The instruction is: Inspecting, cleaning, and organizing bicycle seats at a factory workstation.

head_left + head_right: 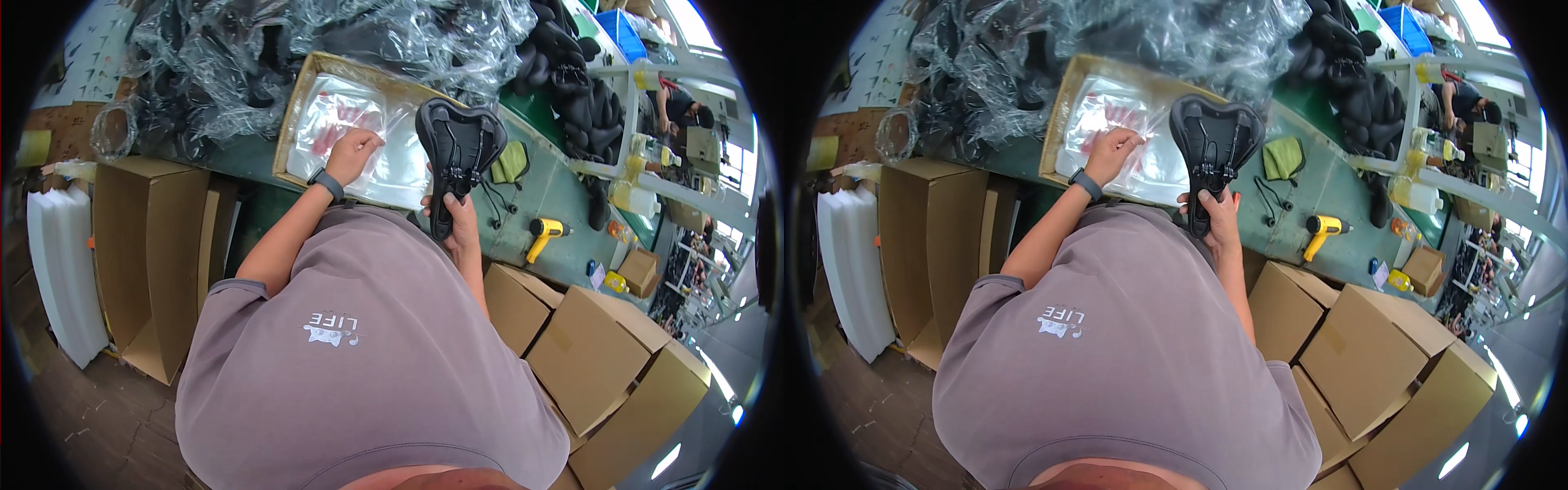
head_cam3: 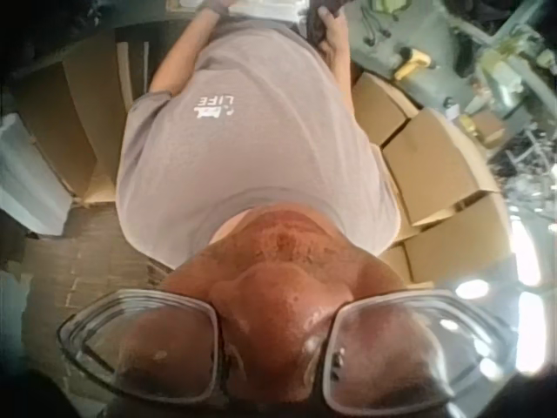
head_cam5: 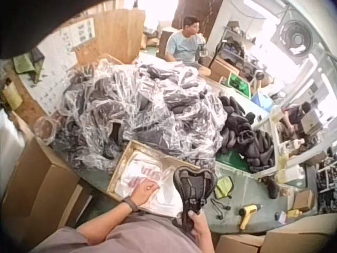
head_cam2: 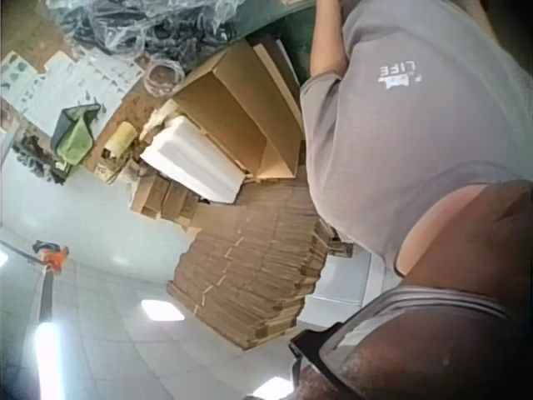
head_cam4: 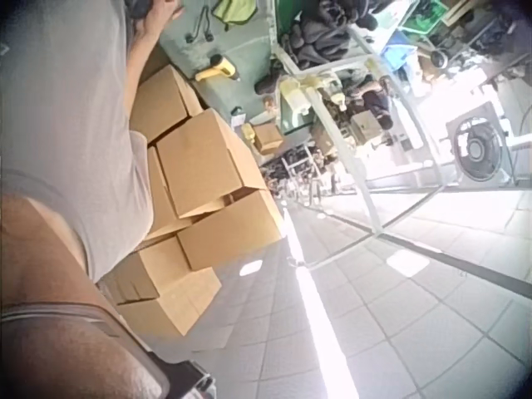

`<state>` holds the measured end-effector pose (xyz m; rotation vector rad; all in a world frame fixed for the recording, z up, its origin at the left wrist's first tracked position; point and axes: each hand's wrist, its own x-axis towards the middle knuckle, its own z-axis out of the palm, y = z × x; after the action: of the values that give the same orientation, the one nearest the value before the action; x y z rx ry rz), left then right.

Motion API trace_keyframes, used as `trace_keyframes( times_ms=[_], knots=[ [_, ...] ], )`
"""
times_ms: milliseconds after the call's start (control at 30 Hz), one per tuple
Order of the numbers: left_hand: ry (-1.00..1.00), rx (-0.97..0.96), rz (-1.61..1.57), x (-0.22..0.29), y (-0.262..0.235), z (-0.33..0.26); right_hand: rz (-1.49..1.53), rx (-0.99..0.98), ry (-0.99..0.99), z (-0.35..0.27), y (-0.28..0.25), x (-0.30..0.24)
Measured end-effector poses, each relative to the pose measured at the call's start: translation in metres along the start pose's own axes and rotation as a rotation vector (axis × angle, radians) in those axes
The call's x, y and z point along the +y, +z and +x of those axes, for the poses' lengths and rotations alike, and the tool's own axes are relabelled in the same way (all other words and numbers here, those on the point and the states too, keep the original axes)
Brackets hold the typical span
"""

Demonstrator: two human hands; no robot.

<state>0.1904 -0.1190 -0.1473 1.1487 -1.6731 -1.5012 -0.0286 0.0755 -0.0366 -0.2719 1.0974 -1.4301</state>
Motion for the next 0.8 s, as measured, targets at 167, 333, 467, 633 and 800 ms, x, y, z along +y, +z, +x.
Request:
trace_keyframes(
  times_ms=[167, 333, 467, 633, 800],
  knots=[
    [0.219, -0.217, 0.454, 0.098, -0.053, -0.035, 0.148, -0.276, 0.204, 0.04, 0.073, -0.013],
    [-0.006, -0.33, 0.147, 0.101, -0.068, -0.058, -0.067, -0.151, 0.319, 0.065, 0.121, -0.005],
    [-0.285, -0.22, -0.539, 0.093, -0.076, -0.076, -0.086, -0.07, 0.272, 0.049, 0.132, -0.012],
    [-0.202, 0.109, -1.325, 0.118, -0.105, -0.059, -0.196, -0.029, -0.024, 0.042, 0.124, -0.035],
    [-0.215, -0.082, -1.311, 0.115, -0.143, -0.045, 0.166, -0.367, -0.02, 0.01, 0.083, -0.052]
  ],
)
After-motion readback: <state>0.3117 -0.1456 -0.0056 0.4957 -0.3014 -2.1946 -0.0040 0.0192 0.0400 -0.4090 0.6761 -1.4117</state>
